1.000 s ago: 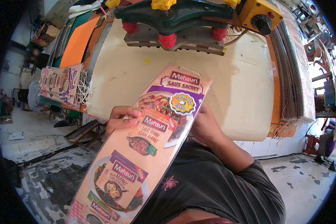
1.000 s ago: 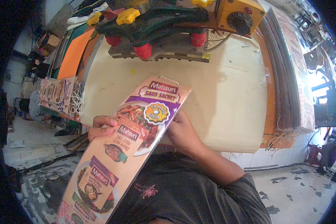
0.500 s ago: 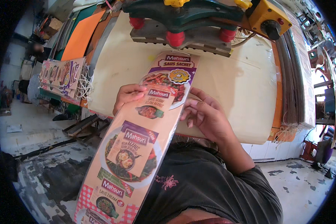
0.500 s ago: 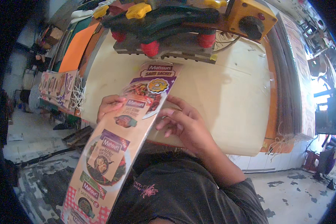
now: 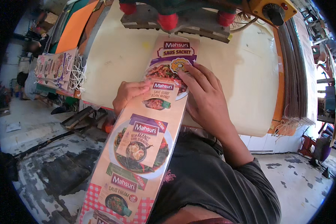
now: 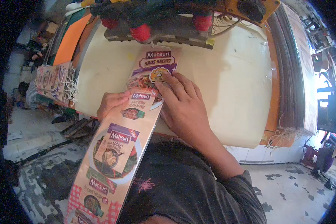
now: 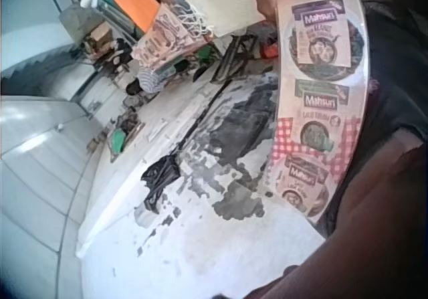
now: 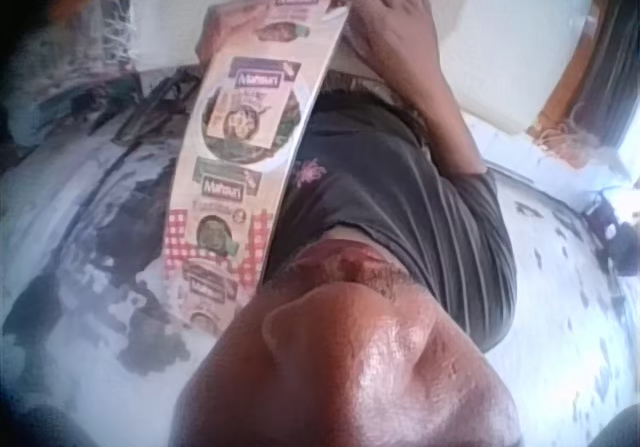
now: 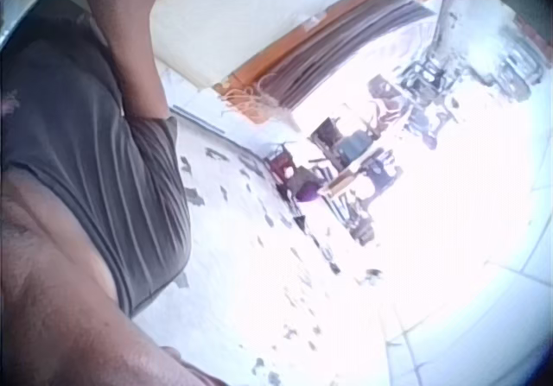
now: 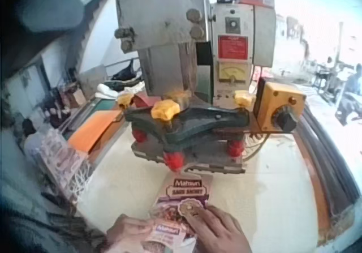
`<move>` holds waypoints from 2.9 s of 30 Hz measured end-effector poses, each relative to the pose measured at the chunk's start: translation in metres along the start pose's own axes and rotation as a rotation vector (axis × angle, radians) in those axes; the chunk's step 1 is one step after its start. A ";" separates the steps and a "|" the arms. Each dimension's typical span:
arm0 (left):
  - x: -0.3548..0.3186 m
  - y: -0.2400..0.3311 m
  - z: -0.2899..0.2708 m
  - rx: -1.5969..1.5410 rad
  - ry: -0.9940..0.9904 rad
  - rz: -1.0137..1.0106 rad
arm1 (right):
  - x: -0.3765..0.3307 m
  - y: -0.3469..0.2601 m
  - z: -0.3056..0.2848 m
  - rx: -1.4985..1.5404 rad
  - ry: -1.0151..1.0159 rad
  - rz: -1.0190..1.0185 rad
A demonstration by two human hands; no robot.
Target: The person handles a long strip of printed plastic packaging material, folding it along seams and checking it before placing it into a stack on a table.
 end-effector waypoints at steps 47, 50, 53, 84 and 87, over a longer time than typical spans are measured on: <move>0.004 -0.001 0.013 0.145 -0.095 -0.038 | -0.011 0.019 0.024 -0.079 0.034 0.040; 0.005 -0.002 0.017 0.181 -0.090 0.046 | -0.010 0.020 0.021 -0.073 0.031 0.043; 0.007 0.003 0.013 0.183 -0.112 0.034 | -0.010 0.021 0.022 -0.042 0.038 0.045; 0.004 -0.007 0.013 0.089 -0.120 -0.041 | -0.011 0.021 0.024 -0.091 0.052 0.041; 0.004 -0.009 0.014 0.076 -0.135 -0.051 | -0.011 0.023 0.027 -0.082 0.044 0.054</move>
Point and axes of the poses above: each hand's wrist, its own x-axis towards the middle knuckle, its own z-axis out of the palm, y = z × x, the point moved 6 cm from there along x, towards the middle knuckle, and after that the axes turned 13 degrees about -z, right-handed, at the moved point
